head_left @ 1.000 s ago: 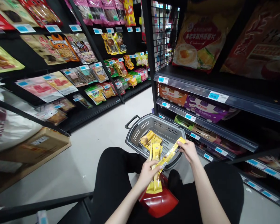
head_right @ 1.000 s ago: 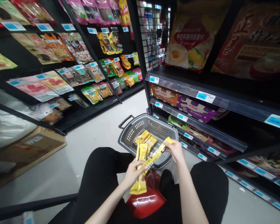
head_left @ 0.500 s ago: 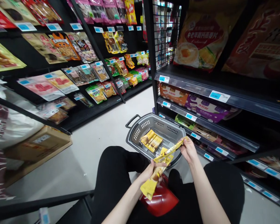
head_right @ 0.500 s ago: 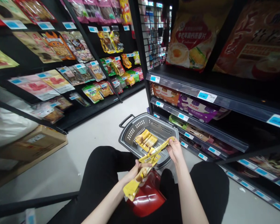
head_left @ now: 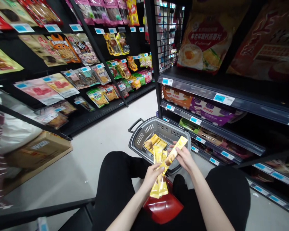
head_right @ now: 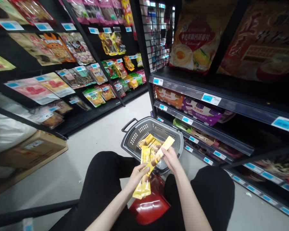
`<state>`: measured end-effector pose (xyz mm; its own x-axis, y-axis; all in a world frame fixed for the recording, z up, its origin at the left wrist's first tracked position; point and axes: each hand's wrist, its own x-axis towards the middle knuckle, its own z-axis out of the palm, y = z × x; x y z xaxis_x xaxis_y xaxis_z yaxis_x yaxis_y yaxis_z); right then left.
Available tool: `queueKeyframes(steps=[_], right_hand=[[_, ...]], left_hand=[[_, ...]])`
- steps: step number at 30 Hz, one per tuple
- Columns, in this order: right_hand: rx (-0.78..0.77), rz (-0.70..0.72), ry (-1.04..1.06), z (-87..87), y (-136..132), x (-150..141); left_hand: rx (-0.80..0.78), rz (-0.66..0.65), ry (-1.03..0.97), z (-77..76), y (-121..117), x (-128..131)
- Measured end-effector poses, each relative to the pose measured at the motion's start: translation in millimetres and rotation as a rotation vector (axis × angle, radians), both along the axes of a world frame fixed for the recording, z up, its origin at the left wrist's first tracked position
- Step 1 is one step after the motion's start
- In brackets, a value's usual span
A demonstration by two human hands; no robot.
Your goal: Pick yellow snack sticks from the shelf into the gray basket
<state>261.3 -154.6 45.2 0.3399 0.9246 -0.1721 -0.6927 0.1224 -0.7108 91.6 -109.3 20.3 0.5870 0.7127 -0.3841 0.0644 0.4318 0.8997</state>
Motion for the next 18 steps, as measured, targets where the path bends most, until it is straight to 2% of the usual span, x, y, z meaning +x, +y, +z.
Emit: queueKeyframes(steps=[3, 6, 9, 14, 18], right_hand=[[-0.058, -0.037, -0.036, -3.8, 4, -14], [-0.157, -0.059, -0.072, -4.8, 5, -20], [-0.215, -0.096, -0.1, -4.7, 4, -14], [-0.171, -0.342, -0.094, -6.4, -1, 17], [-0.151, -0.438, -0.092, -7.4, -5, 30]], left_hand=[[0.197, 0.027, 0.074, 4.8, 1, -1], [0.307, 0.049, 0.125, 2.6, 2, -4], [0.342, 0.051, 0.145, -1.9, 3, -5], [0.362, 0.046, 0.17, -1.1, 1, -1], [0.37, 0.013, 0.187, 4.0, 1, 1]])
